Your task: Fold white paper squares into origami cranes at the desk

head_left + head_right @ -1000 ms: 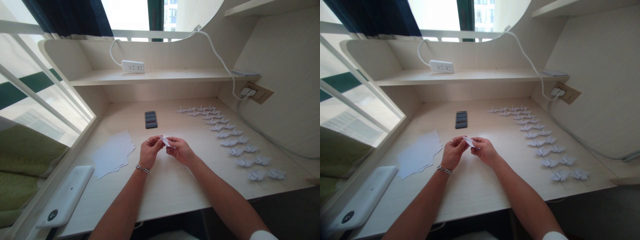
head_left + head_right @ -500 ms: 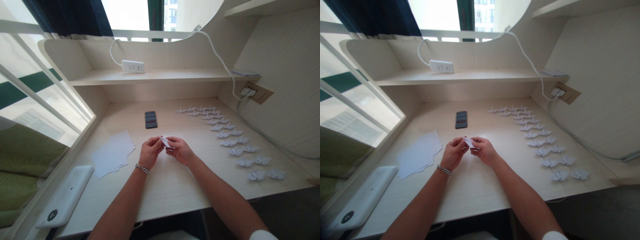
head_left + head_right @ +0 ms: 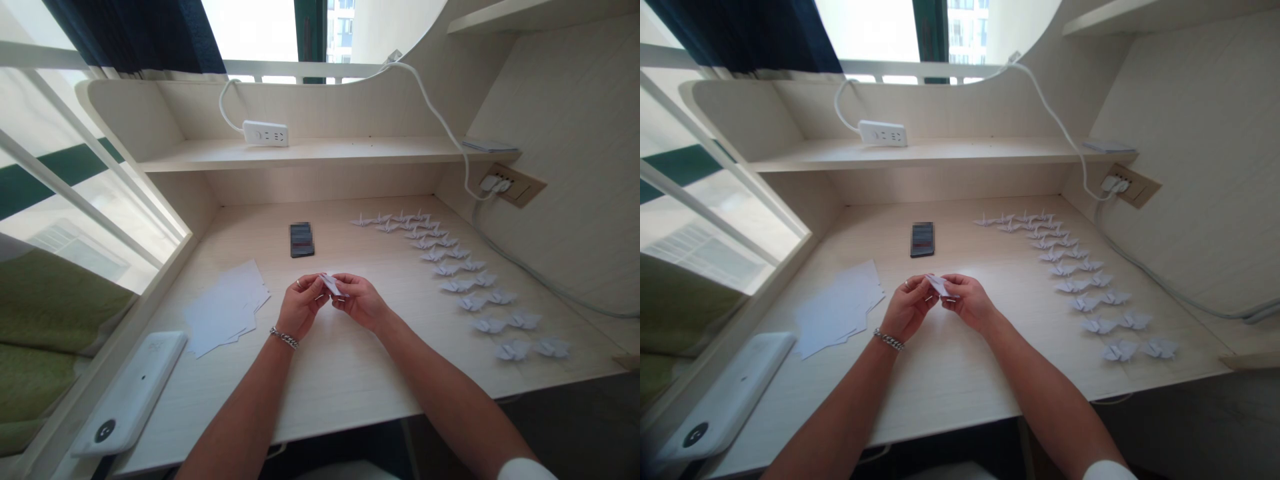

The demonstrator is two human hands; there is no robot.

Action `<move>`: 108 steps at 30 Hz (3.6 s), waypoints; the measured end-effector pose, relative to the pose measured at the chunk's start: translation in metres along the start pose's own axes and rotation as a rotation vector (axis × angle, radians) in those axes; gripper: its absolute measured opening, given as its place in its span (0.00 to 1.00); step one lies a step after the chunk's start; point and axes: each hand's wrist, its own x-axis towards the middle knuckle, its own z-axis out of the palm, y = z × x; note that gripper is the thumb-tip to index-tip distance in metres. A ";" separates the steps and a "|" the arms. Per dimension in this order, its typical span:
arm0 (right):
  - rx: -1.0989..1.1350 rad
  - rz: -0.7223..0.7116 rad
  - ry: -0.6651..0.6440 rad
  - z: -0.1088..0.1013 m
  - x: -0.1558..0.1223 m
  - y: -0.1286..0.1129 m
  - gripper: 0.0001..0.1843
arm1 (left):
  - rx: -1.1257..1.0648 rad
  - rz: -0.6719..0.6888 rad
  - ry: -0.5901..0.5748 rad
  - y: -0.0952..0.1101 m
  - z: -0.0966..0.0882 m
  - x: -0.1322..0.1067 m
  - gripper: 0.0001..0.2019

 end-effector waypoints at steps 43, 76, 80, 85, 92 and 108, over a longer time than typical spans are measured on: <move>-0.612 -0.359 0.087 0.003 0.006 0.015 0.16 | 0.467 0.243 0.248 -0.006 -0.002 0.004 0.15; -0.395 -0.175 0.225 0.006 0.004 0.009 0.17 | 0.769 0.355 0.116 -0.004 -0.002 -0.002 0.04; -0.481 -0.299 0.326 0.001 0.008 0.013 0.19 | 0.759 0.357 0.060 -0.005 -0.003 -0.001 0.04; -0.551 -0.439 0.366 0.001 0.006 0.014 0.18 | 0.638 0.297 0.005 -0.005 0.000 -0.002 0.07; -0.708 -0.551 0.300 0.009 -0.002 0.013 0.10 | 0.382 0.068 0.094 -0.002 0.008 -0.004 0.14; -0.370 -0.379 0.380 0.000 0.011 0.012 0.18 | 0.734 0.121 0.120 -0.010 -0.010 0.004 0.17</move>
